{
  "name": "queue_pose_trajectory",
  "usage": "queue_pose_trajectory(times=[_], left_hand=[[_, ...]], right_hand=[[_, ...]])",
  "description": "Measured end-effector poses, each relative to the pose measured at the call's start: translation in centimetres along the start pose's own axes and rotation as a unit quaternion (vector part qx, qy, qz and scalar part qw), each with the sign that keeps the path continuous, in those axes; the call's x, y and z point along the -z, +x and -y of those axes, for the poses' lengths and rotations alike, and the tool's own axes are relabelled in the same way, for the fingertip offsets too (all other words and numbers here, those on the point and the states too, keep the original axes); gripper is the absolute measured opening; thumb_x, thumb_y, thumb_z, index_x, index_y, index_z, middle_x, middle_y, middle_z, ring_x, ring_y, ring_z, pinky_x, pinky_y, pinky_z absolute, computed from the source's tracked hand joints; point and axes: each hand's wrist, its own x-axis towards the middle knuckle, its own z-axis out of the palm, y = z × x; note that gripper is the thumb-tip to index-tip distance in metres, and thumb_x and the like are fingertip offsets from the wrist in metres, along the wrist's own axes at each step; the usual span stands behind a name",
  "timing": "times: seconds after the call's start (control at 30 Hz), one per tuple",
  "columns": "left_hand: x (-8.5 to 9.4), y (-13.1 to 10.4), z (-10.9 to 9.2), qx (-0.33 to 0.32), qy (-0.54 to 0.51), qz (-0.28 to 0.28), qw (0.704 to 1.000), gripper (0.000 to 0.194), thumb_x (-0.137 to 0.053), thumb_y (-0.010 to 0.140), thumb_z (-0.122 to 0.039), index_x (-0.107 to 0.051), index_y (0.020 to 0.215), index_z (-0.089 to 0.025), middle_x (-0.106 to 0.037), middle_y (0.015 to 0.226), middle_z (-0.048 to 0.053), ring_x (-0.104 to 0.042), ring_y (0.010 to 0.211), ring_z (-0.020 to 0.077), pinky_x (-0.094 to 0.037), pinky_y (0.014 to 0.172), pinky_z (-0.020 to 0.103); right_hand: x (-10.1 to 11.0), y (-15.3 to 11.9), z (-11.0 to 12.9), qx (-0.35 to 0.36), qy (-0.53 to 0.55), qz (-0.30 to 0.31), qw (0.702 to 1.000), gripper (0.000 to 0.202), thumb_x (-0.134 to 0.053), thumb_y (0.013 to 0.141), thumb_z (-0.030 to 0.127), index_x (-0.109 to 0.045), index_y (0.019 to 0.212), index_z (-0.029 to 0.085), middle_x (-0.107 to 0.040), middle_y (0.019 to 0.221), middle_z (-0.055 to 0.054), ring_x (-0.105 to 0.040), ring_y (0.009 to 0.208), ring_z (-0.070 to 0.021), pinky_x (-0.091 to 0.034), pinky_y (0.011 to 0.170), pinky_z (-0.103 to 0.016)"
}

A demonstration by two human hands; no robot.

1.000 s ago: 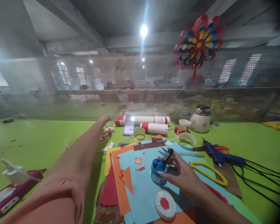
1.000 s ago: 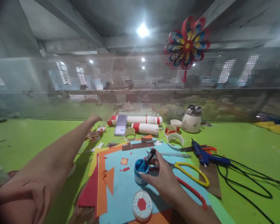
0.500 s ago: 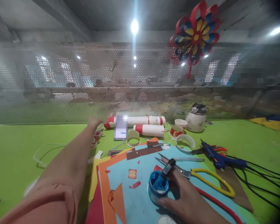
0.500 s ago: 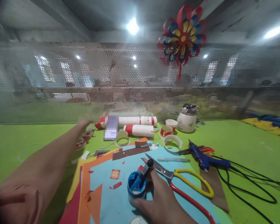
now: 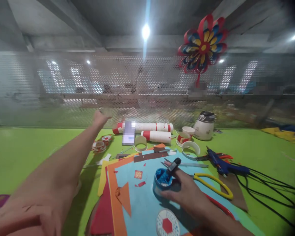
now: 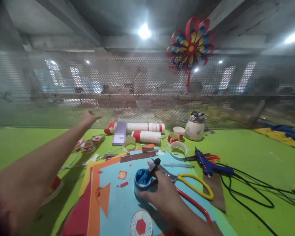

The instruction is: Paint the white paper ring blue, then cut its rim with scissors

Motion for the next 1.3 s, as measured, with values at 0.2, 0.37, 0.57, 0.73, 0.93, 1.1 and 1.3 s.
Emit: queue_pose_trajectory(times=[0.2, 0.37, 0.57, 0.73, 0.93, 1.1, 1.3], left_hand=[[5.5, -6.0, -4.2, -0.091, -0.039, 0.08, 0.992, 0.053, -0.087, 0.068, -0.028, -0.06, 0.11, -0.011, -0.069, 0.102, 0.007, -0.064, 0.085, 0.0174, -0.052, 0.075, 0.029], [11.8, -14.6, -5.2, -0.17, -0.06, 0.185, 0.966, 0.063, -0.09, 0.062, -0.024, -0.06, 0.117, -0.014, -0.072, 0.105, 0.006, -0.068, 0.094, 0.0197, -0.054, 0.083, 0.031], [19.2, -24.8, -3.6, -0.284, 0.03, 0.313, 0.906, 0.065, -0.08, 0.071, -0.041, -0.053, 0.124, -0.015, -0.068, 0.12, 0.014, -0.067, 0.107, 0.0281, -0.053, 0.094, 0.045], [22.1, -28.6, -1.5, -0.352, 0.117, 0.325, 0.87, 0.063, -0.074, 0.076, -0.034, -0.051, 0.132, -0.017, -0.063, 0.132, 0.014, -0.063, 0.115, 0.0277, -0.051, 0.097, 0.041], [22.5, -29.0, -0.2, -0.42, 0.184, 0.317, 0.83, 0.061, -0.068, 0.082, -0.025, -0.047, 0.139, -0.016, -0.059, 0.136, 0.016, -0.057, 0.125, 0.0292, -0.048, 0.103, 0.042], [22.0, -28.9, 0.4, -0.436, 0.205, 0.326, 0.813, 0.065, -0.067, 0.085, -0.024, -0.041, 0.145, -0.024, -0.051, 0.145, 0.014, -0.053, 0.131, 0.0311, -0.047, 0.105, 0.044], [21.9, -29.1, 0.8, -0.462, 0.212, 0.318, 0.8, 0.062, -0.065, 0.088, -0.025, -0.039, 0.145, -0.025, -0.053, 0.14, 0.012, -0.055, 0.127, 0.0282, -0.049, 0.1, 0.039]], right_hand=[[0.7, -0.9, 3.1, 0.051, -0.036, 0.062, 0.996, 0.05, -0.083, 0.063, 0.026, -0.066, 0.109, 0.016, -0.074, 0.114, -0.013, -0.069, 0.099, -0.0305, -0.054, 0.09, -0.047], [-0.1, -3.9, 6.3, 0.091, -0.035, 0.119, 0.988, 0.044, -0.084, 0.064, 0.024, -0.068, 0.104, 0.018, -0.073, 0.114, -0.01, -0.068, 0.098, -0.0284, -0.054, 0.091, -0.045], [-2.8, -8.2, 7.8, 0.098, -0.009, 0.218, 0.971, 0.063, -0.082, 0.068, 0.027, -0.058, 0.126, 0.016, -0.073, 0.113, -0.009, -0.071, 0.089, -0.0241, -0.059, 0.079, -0.039], [-5.2, -9.5, 7.0, 0.126, -0.03, 0.233, 0.964, 0.051, -0.083, 0.068, 0.029, -0.064, 0.114, 0.016, -0.073, 0.111, -0.008, -0.07, 0.085, -0.0229, -0.057, 0.076, -0.037], [-6.4, -9.5, 6.0, 0.136, -0.073, 0.202, 0.967, 0.05, -0.083, 0.066, 0.027, -0.066, 0.112, 0.018, -0.072, 0.111, -0.008, -0.068, 0.084, -0.0227, -0.054, 0.073, -0.036], [-7.1, -9.0, 5.6, 0.138, -0.101, 0.18, 0.969, 0.047, -0.082, 0.068, 0.026, -0.065, 0.111, 0.017, -0.072, 0.108, -0.008, -0.067, 0.084, -0.0228, -0.053, 0.073, -0.035], [-7.9, -8.7, 5.7, 0.142, -0.109, 0.176, 0.968, 0.047, -0.082, 0.068, 0.025, -0.064, 0.111, 0.018, -0.073, 0.11, -0.008, -0.068, 0.09, -0.0235, -0.052, 0.077, -0.035]])
